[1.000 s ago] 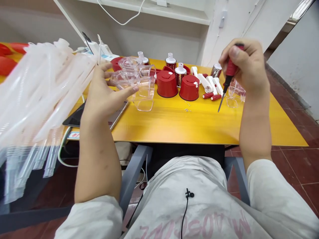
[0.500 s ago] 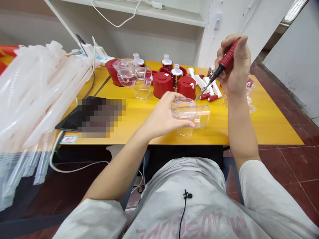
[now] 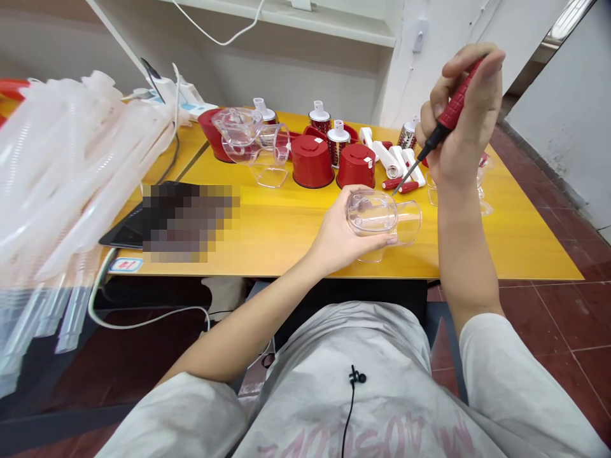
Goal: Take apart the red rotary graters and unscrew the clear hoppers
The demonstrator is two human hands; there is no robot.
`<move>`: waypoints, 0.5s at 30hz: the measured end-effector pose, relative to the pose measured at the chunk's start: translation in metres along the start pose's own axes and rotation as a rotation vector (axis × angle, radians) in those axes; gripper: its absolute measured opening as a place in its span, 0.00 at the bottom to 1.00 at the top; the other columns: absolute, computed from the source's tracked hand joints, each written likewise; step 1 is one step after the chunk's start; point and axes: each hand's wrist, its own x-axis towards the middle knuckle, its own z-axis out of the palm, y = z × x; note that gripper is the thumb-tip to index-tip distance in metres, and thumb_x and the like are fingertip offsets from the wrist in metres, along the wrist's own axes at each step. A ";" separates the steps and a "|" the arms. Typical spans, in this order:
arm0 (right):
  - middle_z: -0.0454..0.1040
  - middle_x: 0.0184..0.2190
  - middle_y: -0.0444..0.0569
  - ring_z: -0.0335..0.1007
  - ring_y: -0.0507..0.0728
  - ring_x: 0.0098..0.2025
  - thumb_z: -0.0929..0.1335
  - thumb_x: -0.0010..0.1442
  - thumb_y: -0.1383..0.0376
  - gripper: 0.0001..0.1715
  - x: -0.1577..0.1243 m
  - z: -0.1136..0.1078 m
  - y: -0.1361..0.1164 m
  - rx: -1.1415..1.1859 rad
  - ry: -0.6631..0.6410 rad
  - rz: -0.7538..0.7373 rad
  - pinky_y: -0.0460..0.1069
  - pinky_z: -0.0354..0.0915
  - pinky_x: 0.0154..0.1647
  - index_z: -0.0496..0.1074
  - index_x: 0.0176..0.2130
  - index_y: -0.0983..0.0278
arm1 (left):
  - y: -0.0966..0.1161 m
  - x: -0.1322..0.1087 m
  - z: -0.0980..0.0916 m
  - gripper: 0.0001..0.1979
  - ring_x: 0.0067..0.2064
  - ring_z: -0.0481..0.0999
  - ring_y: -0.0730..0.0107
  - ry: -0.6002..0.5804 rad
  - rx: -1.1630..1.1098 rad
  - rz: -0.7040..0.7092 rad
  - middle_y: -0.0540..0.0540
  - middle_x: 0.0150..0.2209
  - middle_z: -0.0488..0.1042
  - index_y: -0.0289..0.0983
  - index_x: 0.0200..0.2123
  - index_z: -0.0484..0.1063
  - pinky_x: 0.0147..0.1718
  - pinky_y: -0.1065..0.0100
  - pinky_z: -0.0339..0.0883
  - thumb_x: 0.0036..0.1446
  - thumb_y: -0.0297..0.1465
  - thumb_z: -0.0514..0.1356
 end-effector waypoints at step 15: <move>0.64 0.27 0.39 0.45 0.52 0.22 0.74 0.70 0.26 0.35 0.000 0.014 0.018 -0.058 -0.135 -0.213 0.55 0.55 0.24 0.73 0.37 0.51 | -0.003 0.003 -0.001 0.49 0.66 0.88 0.46 -0.052 0.038 0.074 0.37 0.65 0.85 0.43 0.64 0.70 0.69 0.47 0.82 0.47 0.50 0.89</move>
